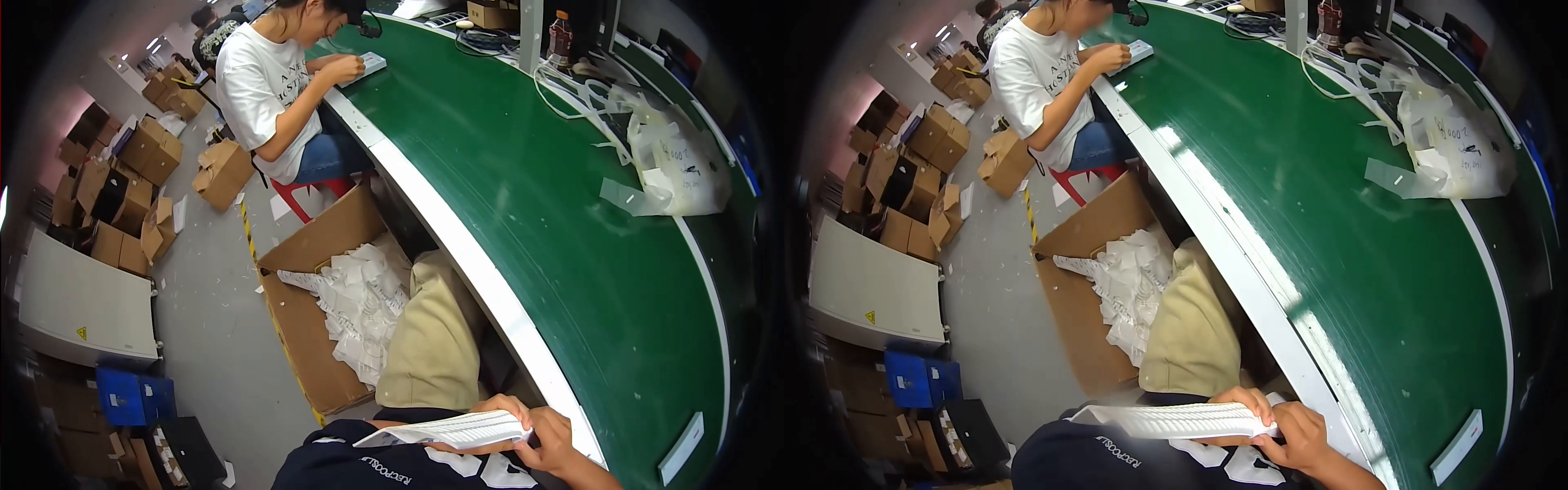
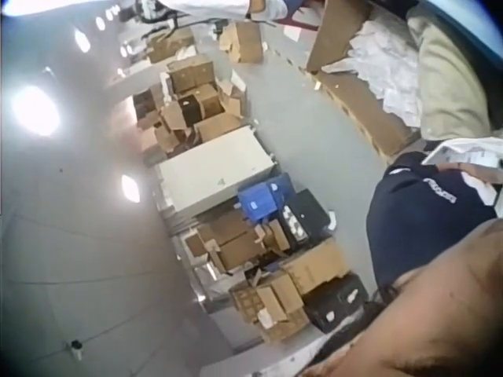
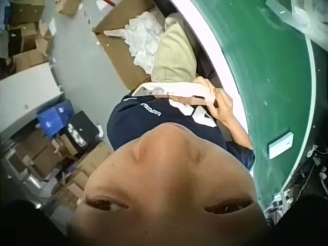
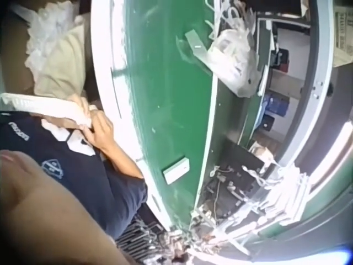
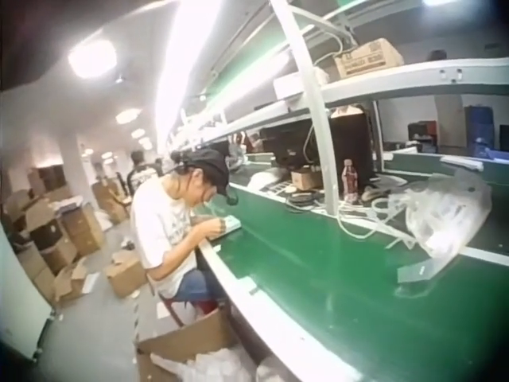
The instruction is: Applying adhesive labels from a sticker sheet to small white electronic components on an assembly line conveyor belt.
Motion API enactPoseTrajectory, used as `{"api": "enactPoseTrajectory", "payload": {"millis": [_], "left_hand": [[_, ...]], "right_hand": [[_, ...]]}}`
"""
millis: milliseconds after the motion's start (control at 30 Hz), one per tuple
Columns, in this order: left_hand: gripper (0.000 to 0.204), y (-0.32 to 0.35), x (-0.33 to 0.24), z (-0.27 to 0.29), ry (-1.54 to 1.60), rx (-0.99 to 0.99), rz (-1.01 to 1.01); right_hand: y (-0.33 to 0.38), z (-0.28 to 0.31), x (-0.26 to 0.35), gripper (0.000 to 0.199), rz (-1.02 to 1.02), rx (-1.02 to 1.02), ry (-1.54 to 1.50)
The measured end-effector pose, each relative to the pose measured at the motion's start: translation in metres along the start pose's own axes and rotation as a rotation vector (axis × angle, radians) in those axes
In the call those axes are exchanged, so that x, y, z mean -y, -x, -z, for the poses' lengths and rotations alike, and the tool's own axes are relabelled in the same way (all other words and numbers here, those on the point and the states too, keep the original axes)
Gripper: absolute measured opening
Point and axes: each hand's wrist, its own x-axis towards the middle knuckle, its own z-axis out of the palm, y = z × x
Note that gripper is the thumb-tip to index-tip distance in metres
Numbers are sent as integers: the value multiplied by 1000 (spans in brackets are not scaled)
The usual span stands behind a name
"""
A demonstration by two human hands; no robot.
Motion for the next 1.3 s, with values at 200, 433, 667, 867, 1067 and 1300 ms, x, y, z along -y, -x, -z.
{"api": "enactPoseTrajectory", "payload": {"millis": [200,433,667,867,1067,1300], "left_hand": [[38,-2,0,4,6,2,81],[37,2,8,6,7,8,71],[38,7,4,12,-58,-66,342],[37,5,4,13,-81,-81,385],[35,3,5,14,-113,-116,407],[36,5,12,14,-95,-156,376]], "right_hand": [[-2,5,3,27,-24,15,23],[-2,2,5,28,-50,-77,-40],[-3,3,8,28,-147,-62,-49],[-7,7,9,28,-86,-53,0],[-5,5,8,25,-136,-54,24],[-1,2,5,24,-127,-74,24]]}}
